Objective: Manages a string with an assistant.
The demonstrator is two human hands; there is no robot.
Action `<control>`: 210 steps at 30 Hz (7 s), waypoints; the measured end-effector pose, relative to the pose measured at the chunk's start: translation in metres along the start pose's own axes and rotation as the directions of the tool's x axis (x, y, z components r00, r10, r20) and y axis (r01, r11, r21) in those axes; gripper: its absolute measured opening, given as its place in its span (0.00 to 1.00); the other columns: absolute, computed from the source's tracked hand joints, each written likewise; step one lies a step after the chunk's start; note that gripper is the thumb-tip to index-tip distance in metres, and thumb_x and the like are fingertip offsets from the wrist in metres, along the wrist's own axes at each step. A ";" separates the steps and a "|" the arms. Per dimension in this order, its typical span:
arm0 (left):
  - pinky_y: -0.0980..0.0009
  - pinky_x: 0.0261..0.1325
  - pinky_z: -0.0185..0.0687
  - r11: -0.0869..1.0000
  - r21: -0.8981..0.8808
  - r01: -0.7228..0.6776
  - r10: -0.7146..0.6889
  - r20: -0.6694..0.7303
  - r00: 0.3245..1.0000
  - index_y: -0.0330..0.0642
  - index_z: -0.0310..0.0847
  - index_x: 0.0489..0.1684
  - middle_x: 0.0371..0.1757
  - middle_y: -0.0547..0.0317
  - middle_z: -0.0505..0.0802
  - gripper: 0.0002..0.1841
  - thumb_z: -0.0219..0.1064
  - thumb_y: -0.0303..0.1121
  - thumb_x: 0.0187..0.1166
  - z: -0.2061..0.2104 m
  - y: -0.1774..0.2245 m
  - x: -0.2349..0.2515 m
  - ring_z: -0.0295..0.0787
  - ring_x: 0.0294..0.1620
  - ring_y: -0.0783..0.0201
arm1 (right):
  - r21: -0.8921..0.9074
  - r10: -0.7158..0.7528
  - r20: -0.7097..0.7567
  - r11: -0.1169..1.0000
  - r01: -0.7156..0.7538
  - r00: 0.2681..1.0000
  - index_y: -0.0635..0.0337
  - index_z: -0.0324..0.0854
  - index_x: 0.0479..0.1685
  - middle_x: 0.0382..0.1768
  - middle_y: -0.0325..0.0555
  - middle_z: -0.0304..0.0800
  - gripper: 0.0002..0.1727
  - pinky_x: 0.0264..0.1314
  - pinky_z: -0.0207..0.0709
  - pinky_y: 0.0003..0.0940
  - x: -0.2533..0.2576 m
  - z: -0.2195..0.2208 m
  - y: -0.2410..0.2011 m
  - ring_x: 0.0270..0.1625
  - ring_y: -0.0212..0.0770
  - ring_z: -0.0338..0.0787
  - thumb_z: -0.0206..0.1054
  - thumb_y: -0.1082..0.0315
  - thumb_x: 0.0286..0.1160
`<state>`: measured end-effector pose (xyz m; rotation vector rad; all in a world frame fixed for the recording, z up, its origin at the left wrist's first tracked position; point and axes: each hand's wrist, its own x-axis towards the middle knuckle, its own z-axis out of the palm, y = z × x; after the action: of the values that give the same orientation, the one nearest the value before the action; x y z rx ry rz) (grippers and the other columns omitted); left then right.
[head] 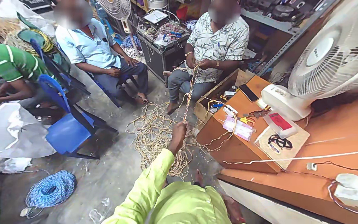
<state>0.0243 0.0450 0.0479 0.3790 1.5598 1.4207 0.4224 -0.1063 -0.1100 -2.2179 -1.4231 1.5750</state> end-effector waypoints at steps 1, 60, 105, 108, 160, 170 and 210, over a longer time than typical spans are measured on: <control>0.78 0.17 0.57 1.000 0.012 -0.022 0.022 0.004 1.000 0.36 0.83 0.41 0.16 0.69 0.70 0.15 0.51 0.32 0.92 0.001 0.000 -0.003 0.59 0.12 0.74 | 0.062 -0.002 -0.049 0.998 0.005 0.999 0.77 0.83 0.62 0.51 0.72 0.90 0.17 0.52 0.86 0.56 0.016 0.006 0.024 0.49 0.61 0.92 0.67 0.73 0.80; 0.61 0.52 0.86 0.962 0.198 -0.188 0.202 -0.055 0.978 0.33 0.89 0.52 0.41 0.51 0.94 0.16 0.53 0.30 0.90 0.048 -0.068 -0.066 0.90 0.41 0.65 | 0.636 -0.333 0.092 0.745 0.202 0.938 0.69 0.78 0.55 0.20 0.38 0.71 0.20 0.27 0.77 0.25 0.015 0.065 -0.371 0.19 0.30 0.75 0.45 0.62 0.97; 0.65 0.47 0.85 0.935 0.222 -0.276 0.274 0.039 0.961 0.33 0.90 0.41 0.34 0.56 0.92 0.16 0.53 0.29 0.87 0.020 -0.083 -0.095 0.88 0.36 0.68 | 0.702 -0.358 0.095 0.686 0.192 0.929 0.66 0.78 0.48 0.18 0.33 0.70 0.19 0.27 0.74 0.22 -0.012 0.079 -0.339 0.19 0.28 0.74 0.45 0.63 0.97; 0.65 0.43 0.85 0.941 0.208 -0.267 0.265 0.041 0.963 0.34 0.89 0.39 0.32 0.58 0.91 0.16 0.53 0.29 0.87 0.021 -0.085 -0.097 0.87 0.32 0.69 | 0.712 -0.368 0.096 0.674 0.194 0.925 0.66 0.78 0.48 0.18 0.33 0.71 0.18 0.26 0.74 0.22 -0.009 0.080 -0.334 0.19 0.28 0.74 0.45 0.63 0.97; 0.65 0.49 0.86 0.952 0.225 -0.208 0.199 0.061 0.978 0.33 0.90 0.43 0.37 0.55 0.94 0.16 0.53 0.28 0.87 0.012 -0.095 -0.118 0.89 0.38 0.68 | 0.662 -0.278 0.111 0.736 0.137 0.954 0.67 0.79 0.49 0.20 0.35 0.71 0.19 0.28 0.74 0.22 -0.030 0.080 -0.317 0.20 0.28 0.74 0.46 0.63 0.97; 0.67 0.43 0.85 0.954 0.192 -0.230 0.220 0.072 0.973 0.34 0.90 0.40 0.33 0.59 0.92 0.15 0.54 0.28 0.85 0.011 -0.096 -0.122 0.87 0.32 0.72 | 0.670 -0.310 0.088 0.721 0.174 0.947 0.67 0.79 0.50 0.19 0.34 0.70 0.19 0.29 0.77 0.25 -0.035 0.079 -0.314 0.20 0.29 0.74 0.46 0.63 0.97; 0.60 0.51 0.86 0.927 0.297 -0.231 0.212 0.096 0.973 0.34 0.91 0.44 0.39 0.52 0.94 0.16 0.54 0.31 0.87 -0.001 -0.083 -0.093 0.91 0.40 0.64 | 0.624 -0.334 0.080 0.751 0.215 0.939 0.68 0.80 0.53 0.25 0.38 0.74 0.20 0.32 0.82 0.28 -0.020 0.091 -0.339 0.23 0.32 0.79 0.46 0.62 0.97</control>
<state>0.0996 -0.0485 0.0136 0.8008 1.7318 1.3183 0.1364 0.0332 0.0399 -1.4477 -1.0019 1.8290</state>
